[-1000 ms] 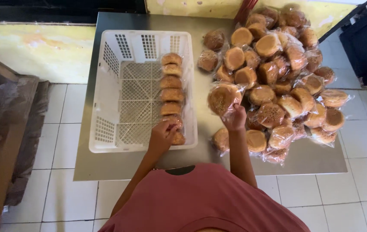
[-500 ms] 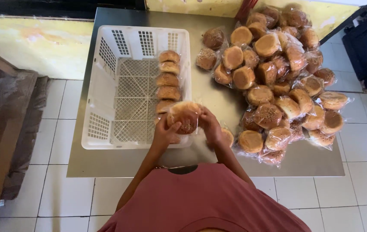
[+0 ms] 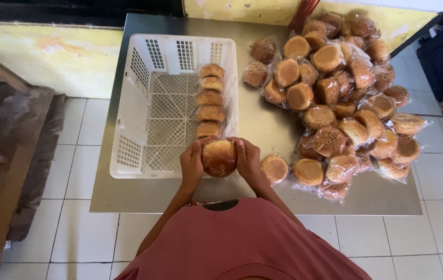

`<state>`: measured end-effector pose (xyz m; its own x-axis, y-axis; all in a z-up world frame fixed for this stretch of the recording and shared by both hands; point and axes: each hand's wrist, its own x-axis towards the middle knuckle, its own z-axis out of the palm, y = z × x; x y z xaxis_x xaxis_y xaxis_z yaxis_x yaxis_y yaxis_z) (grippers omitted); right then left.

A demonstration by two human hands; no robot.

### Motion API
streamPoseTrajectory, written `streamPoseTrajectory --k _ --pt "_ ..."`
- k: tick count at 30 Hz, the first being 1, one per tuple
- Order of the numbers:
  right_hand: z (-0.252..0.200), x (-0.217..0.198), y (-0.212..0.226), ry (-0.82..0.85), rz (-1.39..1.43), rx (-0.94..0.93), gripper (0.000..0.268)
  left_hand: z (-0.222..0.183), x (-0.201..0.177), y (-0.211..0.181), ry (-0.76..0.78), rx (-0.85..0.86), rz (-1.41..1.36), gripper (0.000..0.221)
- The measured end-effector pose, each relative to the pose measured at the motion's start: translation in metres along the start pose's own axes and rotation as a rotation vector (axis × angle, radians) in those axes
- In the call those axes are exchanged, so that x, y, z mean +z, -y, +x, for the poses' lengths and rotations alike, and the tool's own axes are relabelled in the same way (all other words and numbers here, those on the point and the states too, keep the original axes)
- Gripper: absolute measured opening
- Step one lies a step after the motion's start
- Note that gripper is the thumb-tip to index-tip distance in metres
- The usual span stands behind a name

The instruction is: The person organizes individually wrapped sesame seed buns by picking them up from a pile and arranging them into rows inside a plastic crate.

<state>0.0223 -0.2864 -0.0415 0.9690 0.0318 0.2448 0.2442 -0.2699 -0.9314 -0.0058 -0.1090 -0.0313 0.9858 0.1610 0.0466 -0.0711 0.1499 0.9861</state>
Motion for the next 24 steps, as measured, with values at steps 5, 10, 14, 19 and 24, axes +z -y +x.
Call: streamPoseTrajectory --k 5,10,14,19,24 --pt "-0.002 0.016 0.002 -0.068 0.02 -0.031 0.034 0.004 -0.026 0.032 -0.174 0.133 0.168 0.042" --pt "-0.007 0.033 -0.01 -0.084 -0.027 -0.183 0.032 0.005 -0.05 0.014 -0.23 0.271 0.223 0.047" --pt "-0.003 0.045 -0.009 -0.034 -0.019 -0.075 0.033 0.012 -0.078 0.026 -0.211 0.208 0.233 0.042" --pt "0.0 0.055 0.005 -0.084 0.002 0.015 0.034 0.015 -0.095 0.013 -0.178 0.164 0.189 0.039" --pt "-0.001 0.068 -0.002 -0.223 0.013 -0.056 0.038 0.009 -0.087 -0.007 -0.137 -0.002 -0.004 0.018"
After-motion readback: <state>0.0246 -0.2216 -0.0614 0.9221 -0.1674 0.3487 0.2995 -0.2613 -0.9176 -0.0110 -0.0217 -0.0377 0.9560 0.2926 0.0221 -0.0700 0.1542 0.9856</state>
